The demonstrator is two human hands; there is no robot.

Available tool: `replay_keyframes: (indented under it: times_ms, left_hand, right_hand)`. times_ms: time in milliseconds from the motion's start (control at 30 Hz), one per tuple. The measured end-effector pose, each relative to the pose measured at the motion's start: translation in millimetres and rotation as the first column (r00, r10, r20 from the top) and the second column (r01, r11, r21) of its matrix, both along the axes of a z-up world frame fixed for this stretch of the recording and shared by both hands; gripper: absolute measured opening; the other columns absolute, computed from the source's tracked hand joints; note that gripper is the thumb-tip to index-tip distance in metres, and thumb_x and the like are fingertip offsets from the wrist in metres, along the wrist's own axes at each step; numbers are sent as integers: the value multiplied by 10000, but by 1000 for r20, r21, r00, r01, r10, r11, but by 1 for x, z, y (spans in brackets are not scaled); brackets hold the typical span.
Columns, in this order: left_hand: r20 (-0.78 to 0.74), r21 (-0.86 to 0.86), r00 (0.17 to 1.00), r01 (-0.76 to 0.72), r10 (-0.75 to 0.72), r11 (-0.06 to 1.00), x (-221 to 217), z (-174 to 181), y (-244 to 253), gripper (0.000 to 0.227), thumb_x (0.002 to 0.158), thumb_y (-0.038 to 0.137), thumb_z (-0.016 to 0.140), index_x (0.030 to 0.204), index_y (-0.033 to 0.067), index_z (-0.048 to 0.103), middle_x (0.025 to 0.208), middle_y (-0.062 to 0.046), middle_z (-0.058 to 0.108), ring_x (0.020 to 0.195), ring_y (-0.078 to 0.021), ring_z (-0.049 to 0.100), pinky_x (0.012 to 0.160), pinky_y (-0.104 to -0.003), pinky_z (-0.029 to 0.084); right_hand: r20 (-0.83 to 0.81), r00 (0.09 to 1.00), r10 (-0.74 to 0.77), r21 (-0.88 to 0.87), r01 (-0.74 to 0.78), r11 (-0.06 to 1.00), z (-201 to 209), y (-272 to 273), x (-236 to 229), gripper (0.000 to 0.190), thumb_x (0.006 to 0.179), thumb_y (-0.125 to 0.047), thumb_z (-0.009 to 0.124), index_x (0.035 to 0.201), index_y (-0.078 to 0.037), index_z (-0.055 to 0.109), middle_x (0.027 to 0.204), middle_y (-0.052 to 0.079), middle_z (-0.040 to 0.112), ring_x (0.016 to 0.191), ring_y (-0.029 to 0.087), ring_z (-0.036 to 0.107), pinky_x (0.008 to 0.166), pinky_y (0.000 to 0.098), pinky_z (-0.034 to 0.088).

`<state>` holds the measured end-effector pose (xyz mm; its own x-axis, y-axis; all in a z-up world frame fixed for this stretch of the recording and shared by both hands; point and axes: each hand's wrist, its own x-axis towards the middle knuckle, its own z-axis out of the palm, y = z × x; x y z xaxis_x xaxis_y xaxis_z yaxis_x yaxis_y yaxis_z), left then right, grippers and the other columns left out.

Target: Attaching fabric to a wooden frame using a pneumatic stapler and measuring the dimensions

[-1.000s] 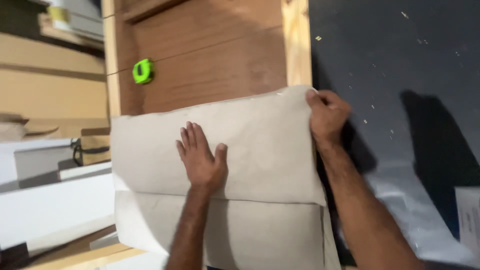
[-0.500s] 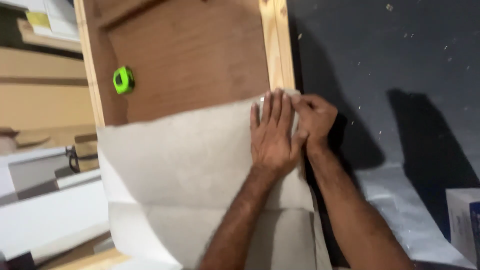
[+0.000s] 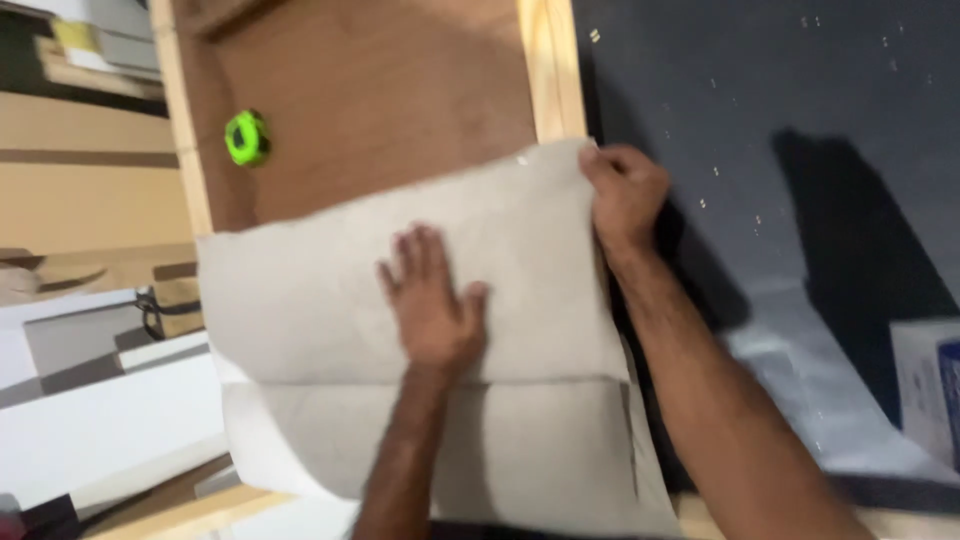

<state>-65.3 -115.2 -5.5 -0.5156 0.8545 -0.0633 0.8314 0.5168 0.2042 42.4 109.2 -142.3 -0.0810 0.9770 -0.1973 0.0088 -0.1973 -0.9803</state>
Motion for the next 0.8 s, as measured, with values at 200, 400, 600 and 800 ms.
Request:
replay_keyframes:
  times_ms: [200,400,600,800]
  left_hand:
    - [-39,63,989,145,-142,987,77,-2,20,960,958,763,194,1633,83,255,1714,-176,213,1594,-406,127,1260,-657,-17]
    - [-54,77,978,206,-202,975,78,-3,18,965,957,786,136,1635,112,268,1710,-150,244,1602,-371,133,1275,-625,-37]
    - [-67,58,952,301,-297,952,84,-5,19,999,934,814,114,1638,120,257,1718,-140,226,1609,-350,125,1284,-621,-51]
    - [-105,45,958,271,-265,962,92,-6,21,975,956,784,143,1641,95,232,1721,-173,203,1609,-378,109,1265,-669,-56]
  right_hand:
    - [-23,979,201,-30,-202,979,34,-5,33,205,894,-307,811,1002,-136,779,892,92,740,884,240,716,764,368,565]
    - [152,860,487,-308,-427,850,84,-121,184,451,876,-208,732,1262,14,660,1060,277,711,927,425,670,746,504,559]
    - [-149,863,483,-526,-482,701,113,-158,187,677,754,-150,891,1367,-44,623,1204,260,685,922,304,728,669,426,630]
    - [47,845,532,-512,-437,740,129,-146,171,473,797,-241,862,1189,-29,704,993,254,682,772,277,748,619,368,608]
